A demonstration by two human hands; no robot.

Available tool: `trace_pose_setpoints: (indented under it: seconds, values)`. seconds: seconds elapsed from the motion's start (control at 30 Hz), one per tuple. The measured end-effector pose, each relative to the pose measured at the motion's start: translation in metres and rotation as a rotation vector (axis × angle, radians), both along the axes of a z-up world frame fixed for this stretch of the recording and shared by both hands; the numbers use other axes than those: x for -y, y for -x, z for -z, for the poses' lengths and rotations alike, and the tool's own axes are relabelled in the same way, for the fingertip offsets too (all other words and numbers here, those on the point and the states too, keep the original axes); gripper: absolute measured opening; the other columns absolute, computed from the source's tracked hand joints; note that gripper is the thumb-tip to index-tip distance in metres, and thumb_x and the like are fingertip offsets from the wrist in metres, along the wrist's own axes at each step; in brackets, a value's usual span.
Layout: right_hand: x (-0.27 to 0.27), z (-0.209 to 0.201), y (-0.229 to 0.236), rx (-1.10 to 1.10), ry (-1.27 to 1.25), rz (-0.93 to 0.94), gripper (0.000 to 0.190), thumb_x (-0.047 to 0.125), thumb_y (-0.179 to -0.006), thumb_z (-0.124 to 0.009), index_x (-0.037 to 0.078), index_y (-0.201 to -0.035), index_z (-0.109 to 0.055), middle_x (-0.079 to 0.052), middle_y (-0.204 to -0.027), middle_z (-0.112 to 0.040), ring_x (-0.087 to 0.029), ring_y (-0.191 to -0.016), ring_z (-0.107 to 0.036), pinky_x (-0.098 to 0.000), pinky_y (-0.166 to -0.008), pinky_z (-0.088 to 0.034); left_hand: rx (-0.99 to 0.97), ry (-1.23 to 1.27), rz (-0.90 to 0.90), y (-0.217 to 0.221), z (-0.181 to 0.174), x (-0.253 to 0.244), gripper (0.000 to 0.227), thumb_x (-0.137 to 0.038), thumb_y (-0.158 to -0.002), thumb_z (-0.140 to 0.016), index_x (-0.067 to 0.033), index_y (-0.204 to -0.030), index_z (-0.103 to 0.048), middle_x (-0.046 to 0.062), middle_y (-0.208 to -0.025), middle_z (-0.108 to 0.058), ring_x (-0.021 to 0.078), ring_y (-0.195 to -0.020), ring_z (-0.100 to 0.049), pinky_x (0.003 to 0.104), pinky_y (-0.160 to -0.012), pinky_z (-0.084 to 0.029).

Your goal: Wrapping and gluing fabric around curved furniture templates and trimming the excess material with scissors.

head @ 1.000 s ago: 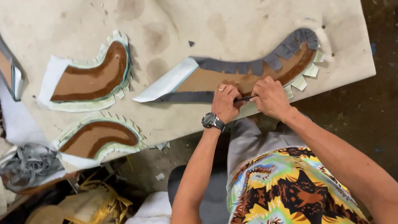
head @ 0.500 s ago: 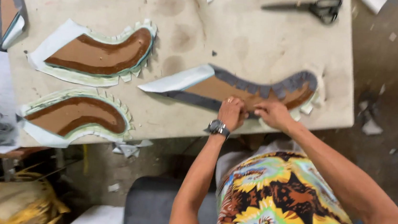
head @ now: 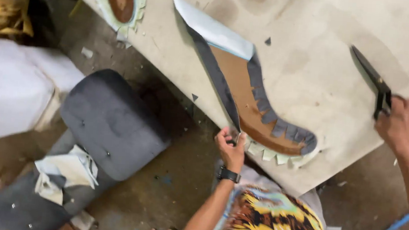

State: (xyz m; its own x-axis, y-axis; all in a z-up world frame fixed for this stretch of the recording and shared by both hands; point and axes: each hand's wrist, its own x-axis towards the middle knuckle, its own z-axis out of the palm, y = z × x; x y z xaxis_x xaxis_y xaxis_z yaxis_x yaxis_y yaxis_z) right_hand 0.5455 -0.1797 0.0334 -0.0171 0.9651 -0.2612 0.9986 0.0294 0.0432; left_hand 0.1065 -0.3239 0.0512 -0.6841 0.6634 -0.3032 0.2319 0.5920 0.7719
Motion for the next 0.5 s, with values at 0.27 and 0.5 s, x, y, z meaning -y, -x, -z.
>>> trace_pose_setpoints:
  seconds: [0.27,0.5]
  values:
    - [0.013,-0.013,-0.040,-0.553,0.541,0.349,0.023,0.006,-0.078,-0.074,0.003,-0.099,-0.082,-0.011,-0.079,-0.074,-0.018,-0.079,-0.060,-0.0360,-0.069,-0.044,-0.455,-0.191,-0.149,-0.042,-0.003,-0.061,0.067,-0.055,-0.094,-0.068,-0.0064,-0.137,-0.055,0.020,-0.135,-0.055,0.0406,-0.125,-0.056,0.059,-0.099,-0.048]
    - [-0.038,-0.071,0.058,-0.892,1.155,0.139,0.040,0.028,-0.072,-0.082,-0.008,-0.086,-0.070,-0.024,-0.070,-0.074,-0.035,-0.055,-0.076,-0.0470,-0.052,-0.068,-0.478,-0.204,-0.422,-0.052,0.009,-0.071,0.028,-0.001,-0.083,-0.071,-0.0079,-0.111,-0.068,0.014,-0.111,-0.067,0.0391,-0.100,-0.067,0.053,-0.083,-0.054]
